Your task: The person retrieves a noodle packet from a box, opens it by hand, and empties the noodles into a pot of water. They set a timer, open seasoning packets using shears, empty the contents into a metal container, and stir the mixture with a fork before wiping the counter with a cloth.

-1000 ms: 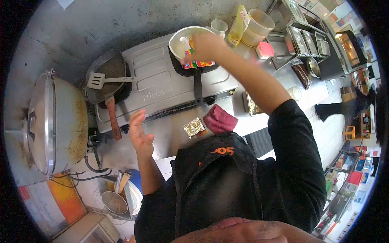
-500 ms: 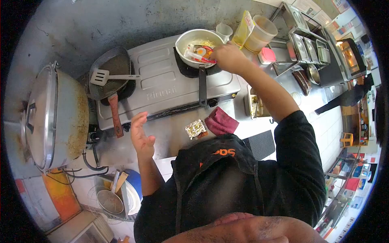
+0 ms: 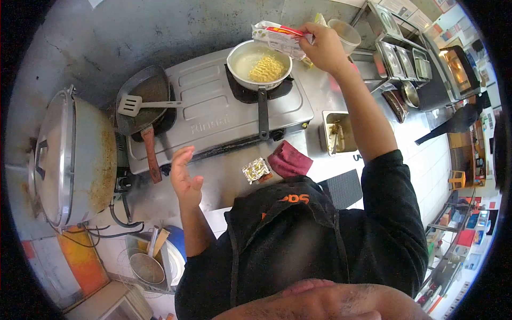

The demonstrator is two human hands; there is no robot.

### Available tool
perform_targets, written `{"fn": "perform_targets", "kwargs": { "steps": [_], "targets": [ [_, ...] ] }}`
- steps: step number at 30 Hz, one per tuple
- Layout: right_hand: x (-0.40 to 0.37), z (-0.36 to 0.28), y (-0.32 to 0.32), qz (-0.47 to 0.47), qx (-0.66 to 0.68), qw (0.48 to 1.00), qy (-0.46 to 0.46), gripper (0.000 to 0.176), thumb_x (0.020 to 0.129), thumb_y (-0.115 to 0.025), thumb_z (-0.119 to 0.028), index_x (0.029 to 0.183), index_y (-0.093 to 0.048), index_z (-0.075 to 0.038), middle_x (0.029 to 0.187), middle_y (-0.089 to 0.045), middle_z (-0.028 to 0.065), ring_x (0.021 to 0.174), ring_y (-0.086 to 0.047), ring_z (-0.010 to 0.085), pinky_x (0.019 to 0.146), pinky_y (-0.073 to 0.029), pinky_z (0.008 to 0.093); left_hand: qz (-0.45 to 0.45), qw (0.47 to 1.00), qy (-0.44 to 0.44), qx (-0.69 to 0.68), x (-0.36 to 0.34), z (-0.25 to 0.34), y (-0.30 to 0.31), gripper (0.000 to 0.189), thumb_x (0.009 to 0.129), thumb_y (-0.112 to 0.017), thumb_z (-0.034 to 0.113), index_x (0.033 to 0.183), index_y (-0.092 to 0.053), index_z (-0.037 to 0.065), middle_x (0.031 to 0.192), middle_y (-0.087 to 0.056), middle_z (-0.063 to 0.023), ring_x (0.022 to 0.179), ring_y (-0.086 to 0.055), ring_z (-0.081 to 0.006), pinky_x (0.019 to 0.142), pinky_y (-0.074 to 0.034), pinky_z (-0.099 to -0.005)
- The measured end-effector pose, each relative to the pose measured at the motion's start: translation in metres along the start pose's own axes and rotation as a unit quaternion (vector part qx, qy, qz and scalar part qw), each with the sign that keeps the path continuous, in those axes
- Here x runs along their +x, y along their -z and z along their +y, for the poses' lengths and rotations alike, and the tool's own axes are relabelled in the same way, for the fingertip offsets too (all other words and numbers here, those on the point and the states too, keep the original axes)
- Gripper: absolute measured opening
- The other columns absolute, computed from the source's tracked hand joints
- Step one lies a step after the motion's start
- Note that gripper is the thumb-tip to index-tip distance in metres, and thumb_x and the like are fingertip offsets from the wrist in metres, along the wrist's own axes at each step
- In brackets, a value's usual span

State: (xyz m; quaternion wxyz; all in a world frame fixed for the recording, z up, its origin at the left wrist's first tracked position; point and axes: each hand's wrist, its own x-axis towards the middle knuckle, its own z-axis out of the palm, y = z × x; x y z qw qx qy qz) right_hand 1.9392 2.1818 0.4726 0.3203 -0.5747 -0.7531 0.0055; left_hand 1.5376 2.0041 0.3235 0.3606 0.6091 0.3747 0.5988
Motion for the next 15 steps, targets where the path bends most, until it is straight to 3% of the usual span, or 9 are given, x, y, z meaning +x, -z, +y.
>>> {"fn": "perform_targets", "kwargs": {
  "steps": [2,5,8,14,15],
  "targets": [
    [-0.009,-0.001,0.001,-0.018,0.002,0.998,-0.064,0.024,0.083,-0.066,-0.02,0.1,-0.07,-0.004,0.093,-0.07,0.02,0.088,-0.067,0.0374,0.079,-0.053,0.0432,0.002,1.0,0.002,-0.004,0.0,0.0,-0.003,0.067,0.083,-0.075,0.049,0.125,-0.055,0.001,0.13,-0.055,-0.0158,0.124,-0.051,-0.0269,0.105,-0.036,-0.0395],
    [-0.034,0.017,-0.019,0.093,0.016,0.994,-0.054,0.02,0.085,-0.069,-0.014,0.1,-0.07,-0.001,0.082,-0.069,0.0156,0.074,-0.065,0.023,0.07,-0.05,0.0341,0.003,1.0,0.0,-0.007,0.001,-0.001,-0.004,0.065,0.083,-0.076,0.047,0.124,-0.055,0.001,0.129,-0.055,-0.0157,0.123,-0.051,-0.0267,0.105,-0.036,-0.0394],
    [-0.06,0.031,-0.033,0.075,0.069,0.992,-0.073,0.02,0.082,-0.069,-0.015,0.099,-0.071,-0.004,0.089,-0.07,0.0184,0.084,-0.068,0.0337,0.076,-0.053,0.0408,-0.001,1.0,0.005,-0.001,0.002,-0.001,-0.003,0.062,0.083,-0.076,0.043,0.124,-0.056,0.001,0.129,-0.056,-0.0154,0.123,-0.051,-0.0264,0.104,-0.036,-0.0391],
    [-0.101,0.032,-0.045,0.159,0.045,0.977,-0.131,0.017,0.081,-0.072,-0.014,0.094,-0.073,-0.004,0.083,-0.069,0.0151,0.074,-0.063,0.0268,0.07,-0.05,0.0364,-0.024,0.999,-0.004,0.027,0.019,0.0,-0.006,0.058,0.083,-0.077,0.038,0.123,-0.056,0.001,0.129,-0.056,-0.015,0.123,-0.051,-0.0266,0.106,-0.035,-0.0394],
    [-0.105,0.033,-0.045,0.185,0.085,0.97,-0.136,0.015,0.083,-0.073,-0.011,0.095,-0.073,-0.003,0.079,-0.067,0.0107,0.07,-0.059,0.018,0.067,-0.048,0.0312,-0.035,0.998,-0.021,0.045,0.028,0.004,-0.005,0.057,0.083,-0.077,0.039,0.122,-0.057,0.001,0.129,-0.056,-0.015,0.123,-0.051,-0.0268,0.106,-0.035,-0.0398]
  ]
}}
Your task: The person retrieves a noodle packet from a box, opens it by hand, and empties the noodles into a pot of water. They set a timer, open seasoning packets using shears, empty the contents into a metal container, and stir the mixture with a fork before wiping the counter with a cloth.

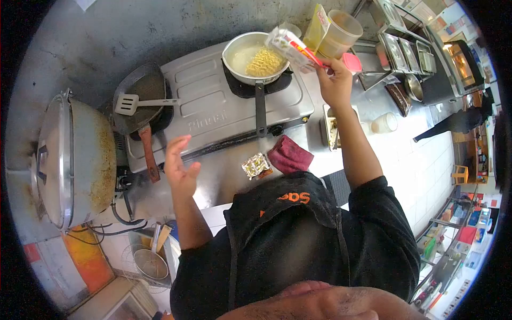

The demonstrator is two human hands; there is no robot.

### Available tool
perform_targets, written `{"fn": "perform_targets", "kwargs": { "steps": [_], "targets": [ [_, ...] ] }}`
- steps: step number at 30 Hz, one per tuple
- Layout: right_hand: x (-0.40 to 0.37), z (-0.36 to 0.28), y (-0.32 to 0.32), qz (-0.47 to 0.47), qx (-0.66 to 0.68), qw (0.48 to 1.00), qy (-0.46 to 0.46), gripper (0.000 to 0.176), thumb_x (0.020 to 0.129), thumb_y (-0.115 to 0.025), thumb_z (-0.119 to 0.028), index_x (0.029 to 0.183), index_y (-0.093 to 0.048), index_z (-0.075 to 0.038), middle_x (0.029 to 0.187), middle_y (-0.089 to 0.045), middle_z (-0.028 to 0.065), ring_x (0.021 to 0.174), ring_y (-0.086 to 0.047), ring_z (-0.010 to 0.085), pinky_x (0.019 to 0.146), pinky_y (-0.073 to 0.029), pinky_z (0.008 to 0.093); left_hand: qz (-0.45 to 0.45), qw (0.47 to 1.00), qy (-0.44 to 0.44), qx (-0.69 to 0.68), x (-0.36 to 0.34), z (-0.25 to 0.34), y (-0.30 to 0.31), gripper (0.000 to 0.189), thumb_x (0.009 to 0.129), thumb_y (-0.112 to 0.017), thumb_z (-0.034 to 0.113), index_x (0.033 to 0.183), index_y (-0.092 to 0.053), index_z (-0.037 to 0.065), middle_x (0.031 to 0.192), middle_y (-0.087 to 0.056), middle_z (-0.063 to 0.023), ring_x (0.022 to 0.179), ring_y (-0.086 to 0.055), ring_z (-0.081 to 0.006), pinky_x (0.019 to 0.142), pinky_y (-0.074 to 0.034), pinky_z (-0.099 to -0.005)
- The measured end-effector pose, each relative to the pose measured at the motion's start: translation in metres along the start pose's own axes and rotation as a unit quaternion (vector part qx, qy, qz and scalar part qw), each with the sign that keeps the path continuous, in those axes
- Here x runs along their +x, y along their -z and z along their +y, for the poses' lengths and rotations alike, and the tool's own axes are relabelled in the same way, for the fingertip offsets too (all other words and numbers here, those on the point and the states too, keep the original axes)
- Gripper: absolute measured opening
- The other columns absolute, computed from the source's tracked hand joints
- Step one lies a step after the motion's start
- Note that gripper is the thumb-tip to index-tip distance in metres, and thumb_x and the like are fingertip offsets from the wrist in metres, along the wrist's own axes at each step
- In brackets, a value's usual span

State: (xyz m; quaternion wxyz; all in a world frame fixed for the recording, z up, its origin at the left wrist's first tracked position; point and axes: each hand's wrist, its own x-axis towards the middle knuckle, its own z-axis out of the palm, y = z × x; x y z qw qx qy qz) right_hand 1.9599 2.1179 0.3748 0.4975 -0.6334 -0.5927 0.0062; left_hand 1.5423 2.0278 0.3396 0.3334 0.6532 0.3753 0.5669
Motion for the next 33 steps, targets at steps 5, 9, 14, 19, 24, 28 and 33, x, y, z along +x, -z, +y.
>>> {"fn": "perform_targets", "kwargs": {
  "steps": [5,9,14,19,24,28,33],
  "targets": [
    [0.006,-0.012,0.02,0.046,0.141,0.989,-0.016,0.01,0.087,-0.071,-0.005,0.096,-0.072,-0.001,0.079,-0.067,0.0032,0.071,-0.054,0.0083,0.066,-0.044,0.0243,-0.025,0.992,-0.102,0.07,0.076,0.03,0.024,0.057,0.085,-0.077,0.042,0.118,-0.06,-0.001,0.123,-0.061,-0.0148,0.118,-0.055,-0.0276,0.106,-0.038,-0.0407],
    [0.003,-0.014,0.026,0.045,0.105,0.993,-0.007,0.013,0.086,-0.071,-0.006,0.098,-0.072,-0.001,0.078,-0.068,0.0059,0.069,-0.058,0.0112,0.065,-0.047,0.0268,-0.027,0.977,-0.167,0.132,0.155,0.053,0.041,0.047,0.088,-0.074,0.035,0.119,-0.062,0.002,0.125,-0.061,-0.0112,0.121,-0.054,-0.0237,0.104,-0.038,-0.039],
    [-0.04,0.02,0.005,-0.113,0.019,0.99,-0.084,0.012,0.085,-0.067,-0.008,0.095,-0.072,-0.003,0.075,-0.069,0.0133,0.066,-0.065,0.0219,0.066,-0.051,0.0339,-0.041,0.956,-0.159,0.244,0.262,0.05,0.029,0.04,0.091,-0.07,0.029,0.124,-0.062,0.006,0.128,-0.062,-0.0069,0.122,-0.055,-0.0185,0.101,-0.043,-0.0396],
    [-0.107,0.014,0.01,0.003,0.058,0.993,-0.107,0.011,0.08,-0.07,-0.004,0.086,-0.061,-0.001,0.071,-0.059,0.0117,0.061,-0.059,0.0248,0.06,-0.047,0.0348,-0.009,0.905,-0.202,0.373,0.36,0.019,-0.006,0.054,0.087,-0.074,0.041,0.127,-0.062,0.006,0.128,-0.062,-0.0125,0.121,-0.058,-0.0255,0.102,-0.044,-0.0405],
    [-0.208,0.056,0.001,-0.042,-0.062,0.993,-0.087,0.025,0.07,-0.073,-0.004,0.076,-0.05,-0.007,0.071,-0.052,0.0118,0.059,-0.056,0.0305,0.054,-0.045,0.0408,0.049,0.834,-0.264,0.482,0.435,-0.016,-0.034,0.069,0.085,-0.073,0.05,0.136,-0.054,0.008,0.135,-0.054,-0.0155,0.126,-0.052,-0.032,0.104,-0.043,-0.0458],
    [-0.24,0.073,-0.018,-0.099,-0.158,0.982,-0.042,0.023,0.072,-0.072,-0.007,0.077,-0.05,-0.009,0.075,-0.054,0.011,0.064,-0.06,0.0341,0.055,-0.048,0.0423,0.108,0.776,-0.312,0.538,0.482,-0.039,-0.052,0.074,0.084,-0.072,0.053,0.14,-0.05,0.01,0.137,-0.05,-0.0163,0.127,-0.049,-0.0348,0.104,-0.042,-0.0487],
    [-0.239,0.071,-0.028,-0.215,-0.191,0.951,-0.117,0.027,0.076,-0.072,-0.015,0.096,-0.054,-0.01,0.098,-0.057,0.0137,0.082,-0.063,0.0368,0.07,-0.052,0.0467,0.154,0.768,-0.255,0.567,0.495,-0.027,-0.084,0.091,0.076,-0.08,0.037,0.148,-0.032,0.011,0.146,-0.037,-0.0201,0.135,-0.037,-0.0378,0.111,-0.035,-0.049]
  ]
}}
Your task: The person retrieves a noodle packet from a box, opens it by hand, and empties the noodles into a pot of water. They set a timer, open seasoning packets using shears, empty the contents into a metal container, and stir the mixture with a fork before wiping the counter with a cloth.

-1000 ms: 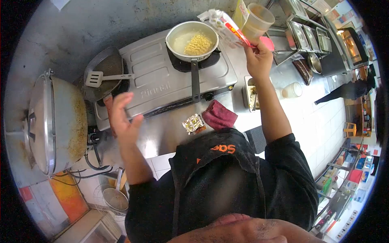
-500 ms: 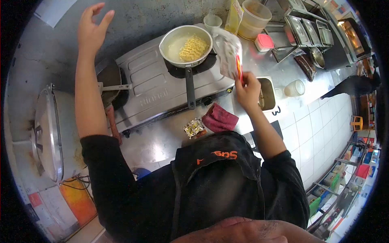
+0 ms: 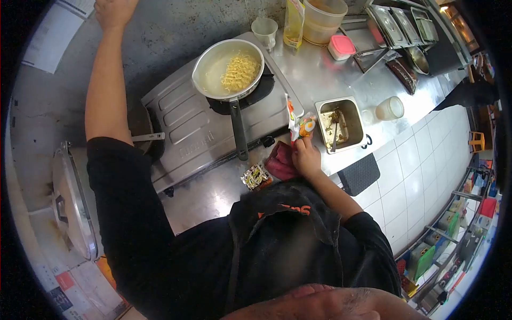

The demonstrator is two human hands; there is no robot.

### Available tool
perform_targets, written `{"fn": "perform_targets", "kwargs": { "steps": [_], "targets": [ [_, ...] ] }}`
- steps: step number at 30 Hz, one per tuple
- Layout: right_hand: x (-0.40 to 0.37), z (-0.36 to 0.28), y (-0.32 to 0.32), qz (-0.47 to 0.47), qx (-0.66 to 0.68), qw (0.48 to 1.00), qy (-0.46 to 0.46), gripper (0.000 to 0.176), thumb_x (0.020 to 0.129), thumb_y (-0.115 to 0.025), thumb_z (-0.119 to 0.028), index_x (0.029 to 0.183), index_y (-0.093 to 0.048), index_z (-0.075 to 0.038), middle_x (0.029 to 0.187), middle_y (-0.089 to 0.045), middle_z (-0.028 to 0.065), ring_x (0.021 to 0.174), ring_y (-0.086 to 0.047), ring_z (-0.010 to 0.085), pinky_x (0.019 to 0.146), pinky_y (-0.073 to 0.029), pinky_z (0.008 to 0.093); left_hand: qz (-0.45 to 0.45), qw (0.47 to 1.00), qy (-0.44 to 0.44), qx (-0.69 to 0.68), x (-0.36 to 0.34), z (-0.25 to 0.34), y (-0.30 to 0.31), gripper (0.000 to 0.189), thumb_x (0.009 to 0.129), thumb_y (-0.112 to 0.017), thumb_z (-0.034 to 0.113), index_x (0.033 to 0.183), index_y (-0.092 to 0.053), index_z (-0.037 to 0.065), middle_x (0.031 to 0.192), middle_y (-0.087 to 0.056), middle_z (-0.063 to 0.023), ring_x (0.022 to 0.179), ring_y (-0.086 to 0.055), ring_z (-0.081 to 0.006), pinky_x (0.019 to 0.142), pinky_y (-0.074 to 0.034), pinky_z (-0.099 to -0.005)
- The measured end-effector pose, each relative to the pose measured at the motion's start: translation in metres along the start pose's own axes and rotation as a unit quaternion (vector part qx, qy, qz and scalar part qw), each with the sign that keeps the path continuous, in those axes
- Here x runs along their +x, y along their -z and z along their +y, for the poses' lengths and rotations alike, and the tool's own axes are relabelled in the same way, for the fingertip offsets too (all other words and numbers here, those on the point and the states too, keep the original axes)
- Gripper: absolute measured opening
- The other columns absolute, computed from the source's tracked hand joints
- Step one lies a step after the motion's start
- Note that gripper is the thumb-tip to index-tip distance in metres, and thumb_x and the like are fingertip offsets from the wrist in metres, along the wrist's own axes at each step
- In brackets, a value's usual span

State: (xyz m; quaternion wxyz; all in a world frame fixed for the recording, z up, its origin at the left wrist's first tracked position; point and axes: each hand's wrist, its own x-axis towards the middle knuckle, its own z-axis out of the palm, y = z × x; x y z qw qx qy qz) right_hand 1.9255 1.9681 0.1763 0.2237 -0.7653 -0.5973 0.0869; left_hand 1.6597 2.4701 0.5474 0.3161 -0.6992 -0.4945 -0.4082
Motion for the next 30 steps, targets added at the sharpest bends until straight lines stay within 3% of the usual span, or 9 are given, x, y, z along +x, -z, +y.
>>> {"fn": "perform_targets", "kwargs": {
  "steps": [1,5,7,9,12,17,23,28,30],
  "targets": [
    [0.002,-0.003,0.003,-0.027,0.0,0.999,-0.018,0.03,0.077,-0.071,-0.016,0.101,-0.054,-0.01,0.103,-0.057,0.0148,0.088,-0.063,0.0376,0.074,-0.052,0.0476,-0.031,0.999,0.034,0.002,0.001,0.01,0.005,0.102,0.073,-0.083,0.03,0.153,-0.023,0.01,0.152,-0.029,-0.0231,0.14,-0.03,-0.04,0.115,-0.031,-0.0495],
    [-0.006,0.003,0.01,-0.06,0.018,0.997,-0.05,0.042,0.08,-0.071,-0.022,0.117,-0.055,-0.009,0.122,-0.054,0.0208,0.111,-0.056,0.0406,0.094,-0.046,0.0498,-0.054,0.996,-0.048,-0.052,0.013,0.022,0.016,0.096,0.066,-0.085,0.022,0.147,-0.034,0.009,0.141,-0.041,-0.0221,0.131,-0.041,-0.0404,0.109,-0.038,-0.0479],
    [-0.012,0.009,0.013,-0.015,0.045,0.999,-0.011,0.047,0.078,-0.073,-0.023,0.118,-0.055,-0.007,0.118,-0.053,0.0216,0.107,-0.056,0.0422,0.091,-0.047,0.0498,-0.057,0.994,-0.066,-0.063,0.02,0.028,0.021,0.088,0.063,-0.085,0.021,0.139,-0.043,0.009,0.131,-0.051,-0.02,0.123,-0.05,-0.0388,0.104,-0.044,-0.0466],
    [-0.019,0.009,0.021,-0.018,0.061,0.998,-0.006,0.047,0.077,-0.073,-0.021,0.117,-0.054,-0.004,0.114,-0.053,0.0214,0.104,-0.056,0.0424,0.088,-0.048,0.0494,-0.045,0.996,-0.063,-0.048,0.024,0.023,0.007,0.089,0.064,-0.085,0.024,0.141,-0.043,0.005,0.131,-0.048,-0.0204,0.124,-0.046,-0.04,0.106,-0.04,-0.0464],
    [-0.03,0.01,0.031,-0.045,0.101,0.994,-0.004,0.044,0.077,-0.073,-0.016,0.115,-0.053,-0.003,0.114,-0.053,0.0216,0.105,-0.056,0.0433,0.087,-0.049,0.0485,0.011,0.983,-0.165,0.077,0.03,0.009,-0.013,0.069,0.078,-0.077,0.045,0.135,-0.054,0.013,0.129,-0.055,-0.0098,0.119,-0.054,-0.0286,0.096,-0.045,-0.0456],
    [-0.04,0.008,0.05,-0.057,0.145,0.988,0.01,0.043,0.078,-0.073,-0.013,0.116,-0.053,-0.005,0.117,-0.053,0.0204,0.104,-0.058,0.0419,0.085,-0.051,0.0476,0.008,0.972,-0.212,0.098,0.032,0.013,-0.011,0.056,0.07,-0.077,0.034,0.12,-0.063,0.014,0.115,-0.062,-0.0049,0.107,-0.059,-0.0226,0.087,-0.044,-0.0422],
    [-0.049,0.003,0.076,-0.031,0.25,0.962,0.108,0.028,0.079,-0.069,-0.003,0.105,-0.059,-0.004,0.1,-0.061,0.0151,0.085,-0.064,0.0361,0.075,-0.053,0.0411,0.09,0.972,-0.215,-0.034,0.025,0.047,0.031,0.051,0.063,-0.077,0.03,0.109,-0.067,0.011,0.1,-0.064,-0.004,0.096,-0.06,-0.0224,0.082,-0.041,-0.0405],
    [0.021,-0.045,0.137,0.158,0.363,0.91,0.12,0.02,0.082,-0.063,0.006,0.101,-0.061,-0.001,0.096,-0.063,0.0119,0.079,-0.06,0.0179,0.071,-0.049,0.0283,0.059,0.92,-0.285,-0.262,-0.013,0.144,0.151,0.05,0.059,-0.077,0.031,0.103,-0.067,0.011,0.095,-0.064,-0.0034,0.088,-0.06,-0.0228,0.08,-0.04,-0.0388],
    [0.058,-0.088,0.185,0.111,0.598,0.793,0.043,0.029,0.09,-0.058,0.004,0.119,-0.055,0.002,0.111,-0.063,0.0126,0.096,-0.062,0.0169,0.084,-0.051,0.0303,0.021,0.911,-0.308,-0.272,-0.042,0.177,0.205,0.053,0.059,-0.077,0.028,0.107,-0.067,0.008,0.096,-0.064,-0.0076,0.086,-0.062,-0.0253,0.081,-0.042,-0.0387]
  ]
}}
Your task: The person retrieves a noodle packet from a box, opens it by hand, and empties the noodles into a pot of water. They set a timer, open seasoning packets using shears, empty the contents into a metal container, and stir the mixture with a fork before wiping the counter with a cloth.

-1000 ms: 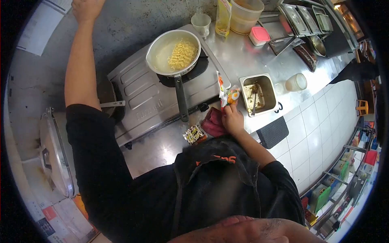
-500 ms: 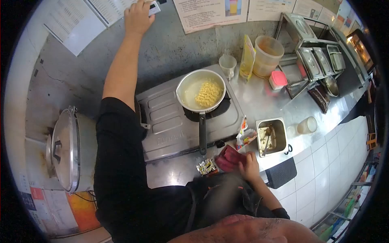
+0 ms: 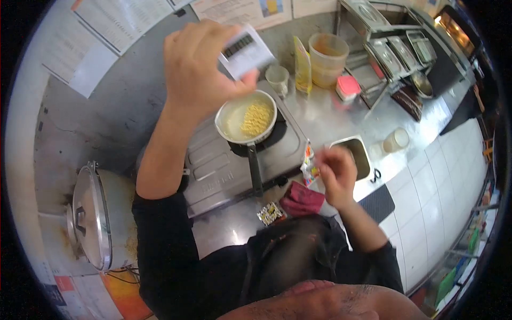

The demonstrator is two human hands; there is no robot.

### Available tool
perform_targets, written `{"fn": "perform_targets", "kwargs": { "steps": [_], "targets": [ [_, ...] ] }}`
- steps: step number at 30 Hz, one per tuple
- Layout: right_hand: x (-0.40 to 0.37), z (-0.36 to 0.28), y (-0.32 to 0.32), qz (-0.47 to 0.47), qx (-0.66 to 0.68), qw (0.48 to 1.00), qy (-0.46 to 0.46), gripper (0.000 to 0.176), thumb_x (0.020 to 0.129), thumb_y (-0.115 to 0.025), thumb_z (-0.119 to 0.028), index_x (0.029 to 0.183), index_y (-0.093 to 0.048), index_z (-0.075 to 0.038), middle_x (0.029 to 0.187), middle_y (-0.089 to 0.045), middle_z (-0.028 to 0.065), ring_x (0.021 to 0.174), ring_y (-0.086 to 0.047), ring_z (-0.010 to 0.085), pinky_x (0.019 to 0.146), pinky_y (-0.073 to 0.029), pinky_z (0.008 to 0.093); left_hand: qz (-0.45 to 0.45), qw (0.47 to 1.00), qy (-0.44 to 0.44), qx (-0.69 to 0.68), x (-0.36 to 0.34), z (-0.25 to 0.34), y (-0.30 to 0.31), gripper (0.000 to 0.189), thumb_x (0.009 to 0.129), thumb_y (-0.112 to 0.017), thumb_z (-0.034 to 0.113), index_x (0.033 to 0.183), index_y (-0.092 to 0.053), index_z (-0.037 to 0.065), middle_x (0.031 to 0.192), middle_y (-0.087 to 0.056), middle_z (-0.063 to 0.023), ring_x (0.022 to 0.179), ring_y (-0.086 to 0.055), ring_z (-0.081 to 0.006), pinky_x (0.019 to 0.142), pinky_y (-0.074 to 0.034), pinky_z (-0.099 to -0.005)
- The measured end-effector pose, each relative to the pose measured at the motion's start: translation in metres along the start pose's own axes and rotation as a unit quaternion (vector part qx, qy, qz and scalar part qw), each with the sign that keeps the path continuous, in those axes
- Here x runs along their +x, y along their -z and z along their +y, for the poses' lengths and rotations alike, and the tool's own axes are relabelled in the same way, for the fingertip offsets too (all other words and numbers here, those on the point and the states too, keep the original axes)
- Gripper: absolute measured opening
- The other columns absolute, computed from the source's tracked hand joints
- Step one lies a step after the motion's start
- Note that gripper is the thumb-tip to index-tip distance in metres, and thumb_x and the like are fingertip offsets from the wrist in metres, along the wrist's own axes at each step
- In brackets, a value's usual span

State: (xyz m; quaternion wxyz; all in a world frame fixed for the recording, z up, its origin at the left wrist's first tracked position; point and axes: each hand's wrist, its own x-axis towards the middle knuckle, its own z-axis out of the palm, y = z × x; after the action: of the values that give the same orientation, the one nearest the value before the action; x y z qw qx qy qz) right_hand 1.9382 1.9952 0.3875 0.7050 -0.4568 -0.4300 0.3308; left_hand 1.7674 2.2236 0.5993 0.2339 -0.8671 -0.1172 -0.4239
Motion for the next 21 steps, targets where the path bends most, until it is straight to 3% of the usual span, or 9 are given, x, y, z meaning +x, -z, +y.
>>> {"fn": "perform_targets", "kwargs": {
  "steps": [2,4,6,11,17,21],
  "targets": [
    [0.042,-0.045,-0.027,-0.094,0.143,0.985,0.022,0.046,0.093,-0.055,0.0,0.137,-0.041,0.001,0.127,-0.059,0.0166,0.121,-0.058,0.0226,0.103,-0.046,0.0348,-0.003,0.999,-0.024,-0.037,0.0,0.047,0.015,0.053,0.056,-0.078,0.031,0.103,-0.067,0.008,0.093,-0.063,-0.005,0.083,-0.06,-0.0228,0.079,-0.039,-0.0381],
    [0.063,-0.073,-0.058,-0.108,0.317,0.942,0.009,0.051,0.091,-0.054,0.0,0.14,-0.037,0.001,0.126,-0.06,0.0147,0.117,-0.06,0.0218,0.101,-0.048,0.0352,-0.009,0.997,-0.039,-0.071,-0.004,0.071,0.02,0.054,0.055,-0.079,0.034,0.101,-0.067,0.008,0.091,-0.061,-0.0037,0.081,-0.059,-0.0215,0.077,-0.037,-0.0375],
    [0.064,-0.084,-0.073,-0.111,0.347,0.931,-0.01,0.052,0.088,-0.054,0.003,0.138,-0.038,0.001,0.123,-0.061,0.0136,0.114,-0.062,0.0207,0.098,-0.049,0.0343,-0.02,0.994,-0.041,-0.096,-0.008,0.083,0.023,0.056,0.055,-0.08,0.036,0.101,-0.067,0.007,0.089,-0.061,-0.0036,0.079,-0.058,-0.0214,0.076,-0.036,-0.037],
    [0.064,-0.086,-0.099,-0.058,0.358,0.932,-0.022,0.042,0.082,-0.054,0.008,0.123,-0.047,0.003,0.109,-0.064,0.0094,0.098,-0.066,0.0149,0.086,-0.054,0.0292,0.027,0.998,-0.036,-0.048,-0.018,0.085,0.024,0.054,0.057,-0.077,0.038,0.1,-0.069,0.007,0.086,-0.061,-0.0014,0.075,-0.057,-0.0182,0.074,-0.033,-0.0371],
    [0.062,-0.083,-0.105,0.001,0.274,0.961,-0.039,0.034,0.078,-0.059,0.002,0.112,-0.054,0.002,0.097,-0.065,0.0054,0.087,-0.062,0.0098,0.077,-0.052,0.0255,0.037,0.999,-0.038,-0.002,-0.022,0.096,0.032,0.052,0.058,-0.077,0.036,0.1,-0.07,0.006,0.085,-0.06,-0.0003,0.074,-0.056,-0.0161,0.073,-0.031,-0.0362],
    [0.06,-0.088,-0.109,-0.004,0.313,0.949,-0.028,0.031,0.077,-0.06,0.0,0.108,-0.055,0.001,0.094,-0.064,0.0042,0.084,-0.061,0.0088,0.074,-0.051,0.0253,0.035,0.999,-0.039,-0.002,-0.022,0.097,0.038,0.05,0.059,-0.077,0.035,0.099,-0.07,0.006,0.085,-0.061,0.0,0.074,-0.056,-0.0159,0.074,-0.031,-0.0362]
  ]
}}
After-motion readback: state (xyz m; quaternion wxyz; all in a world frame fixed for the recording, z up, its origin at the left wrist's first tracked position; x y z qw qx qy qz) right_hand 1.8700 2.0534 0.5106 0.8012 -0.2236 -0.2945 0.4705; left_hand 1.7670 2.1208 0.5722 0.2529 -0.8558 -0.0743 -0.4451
